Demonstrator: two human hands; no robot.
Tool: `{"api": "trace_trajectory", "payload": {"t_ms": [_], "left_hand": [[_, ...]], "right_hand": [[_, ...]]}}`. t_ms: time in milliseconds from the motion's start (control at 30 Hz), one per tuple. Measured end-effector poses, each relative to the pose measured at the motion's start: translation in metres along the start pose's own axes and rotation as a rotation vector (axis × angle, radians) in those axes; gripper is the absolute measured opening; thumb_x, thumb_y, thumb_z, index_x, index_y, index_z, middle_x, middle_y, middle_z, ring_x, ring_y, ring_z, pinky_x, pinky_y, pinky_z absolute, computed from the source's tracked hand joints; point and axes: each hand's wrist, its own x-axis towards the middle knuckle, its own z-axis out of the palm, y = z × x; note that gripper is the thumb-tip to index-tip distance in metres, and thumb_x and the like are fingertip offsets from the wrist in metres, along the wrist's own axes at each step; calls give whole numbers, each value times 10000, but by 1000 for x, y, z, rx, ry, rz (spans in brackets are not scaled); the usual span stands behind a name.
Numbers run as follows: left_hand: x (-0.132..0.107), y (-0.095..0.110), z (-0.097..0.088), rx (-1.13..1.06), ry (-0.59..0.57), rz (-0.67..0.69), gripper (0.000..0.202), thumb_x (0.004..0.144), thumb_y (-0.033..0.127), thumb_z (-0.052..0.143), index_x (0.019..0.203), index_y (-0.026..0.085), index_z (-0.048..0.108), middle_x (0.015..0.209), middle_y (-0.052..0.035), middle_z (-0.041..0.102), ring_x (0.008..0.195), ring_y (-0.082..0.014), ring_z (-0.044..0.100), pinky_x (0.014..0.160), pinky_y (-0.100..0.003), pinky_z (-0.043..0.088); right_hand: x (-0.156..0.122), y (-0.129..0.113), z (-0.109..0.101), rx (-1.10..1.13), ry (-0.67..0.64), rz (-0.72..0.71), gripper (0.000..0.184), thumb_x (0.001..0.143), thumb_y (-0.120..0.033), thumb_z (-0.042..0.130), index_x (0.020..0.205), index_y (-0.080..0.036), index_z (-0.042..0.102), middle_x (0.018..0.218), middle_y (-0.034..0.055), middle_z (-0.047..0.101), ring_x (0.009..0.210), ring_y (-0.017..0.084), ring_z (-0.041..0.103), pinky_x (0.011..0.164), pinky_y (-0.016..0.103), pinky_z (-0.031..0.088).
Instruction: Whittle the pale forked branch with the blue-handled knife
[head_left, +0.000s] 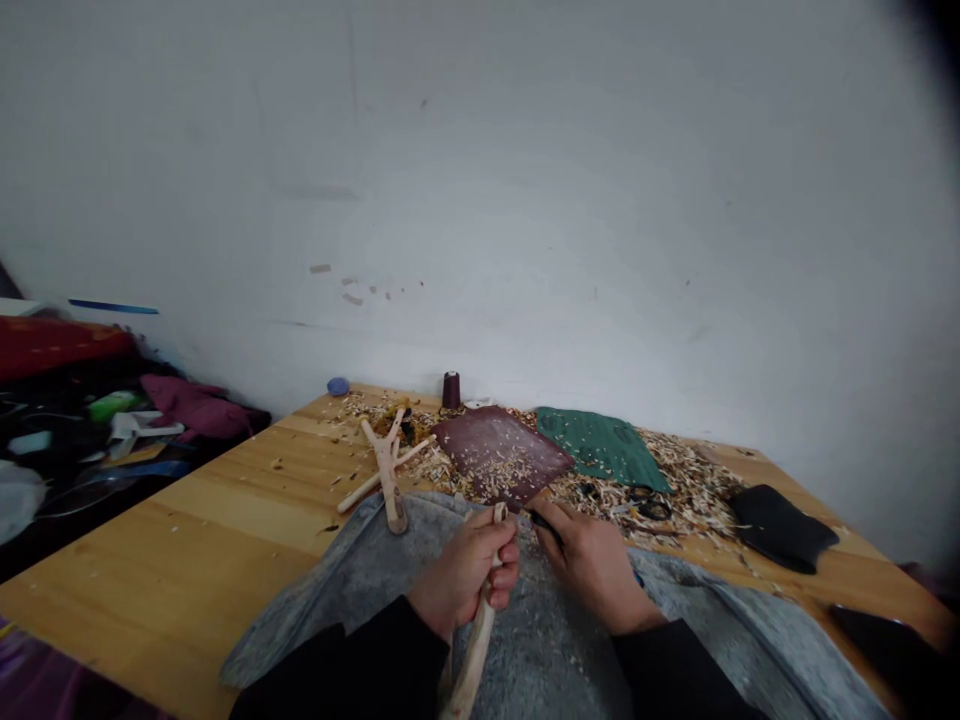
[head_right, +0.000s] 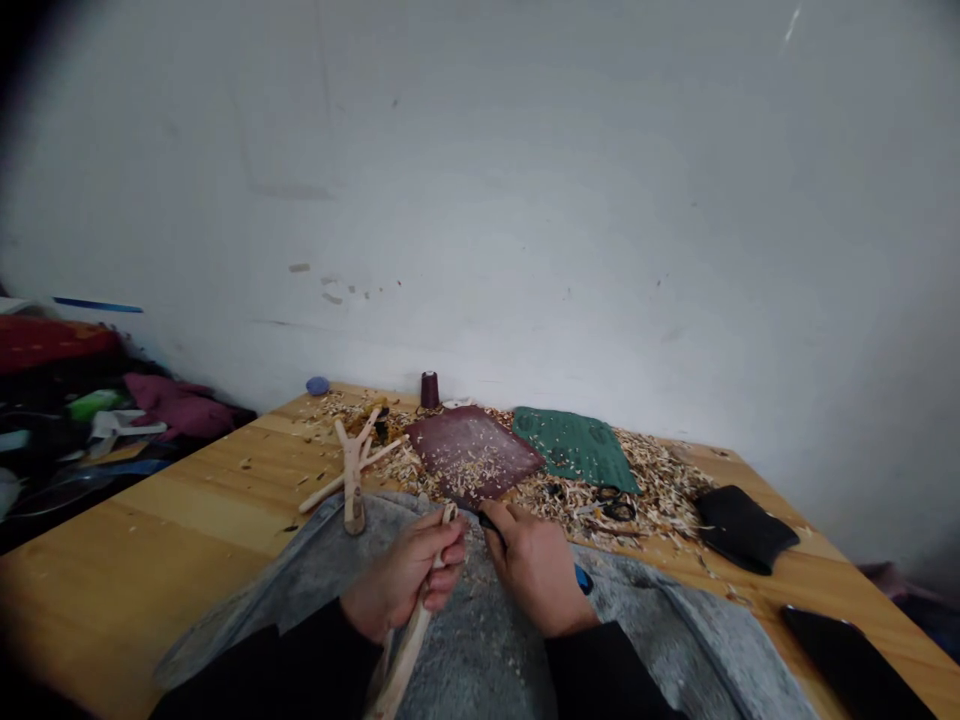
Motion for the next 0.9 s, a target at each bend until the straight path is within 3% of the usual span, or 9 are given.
{"api": "trace_trajectory", "payload": {"t_ms": [167,367,633,900], "left_hand": [[-2,-2,4,288,73,-17,208,818,389,517,814,242,370,590,108,408,359,-31,303,345,-168,217],[-4,-1,7,251,100,-74,174,795,333,517,802,240,370,576,110,393,366,-28,293,358,-169,190],[-4,-6,5,275,27,0,384,715,522,641,708,226,396,530,108,351,375,-29,272,339,-179,200],[1,-15,5,310,111,6,386,777,554,600,681,230,415,497,98,346,355,-46,274,339,-200,208]], "right_hand": [[-1,-4,4,-64,-60,3,246,905,-205,460,1092,-260,611,969,18,694,789,142,652,671,209,405],[0,-11,3,-169,-140,-11,248,905,-195,451,1097,-239,601,911,21,670,770,153,633,630,237,357],[-1,-19,7,-186,-139,-16,112,897,-183,487,894,-222,592,823,9,633,759,156,602,624,259,311],[0,-22,7,-208,-150,33,121,894,-161,479,894,-213,589,840,23,630,777,167,599,642,266,323]]}}
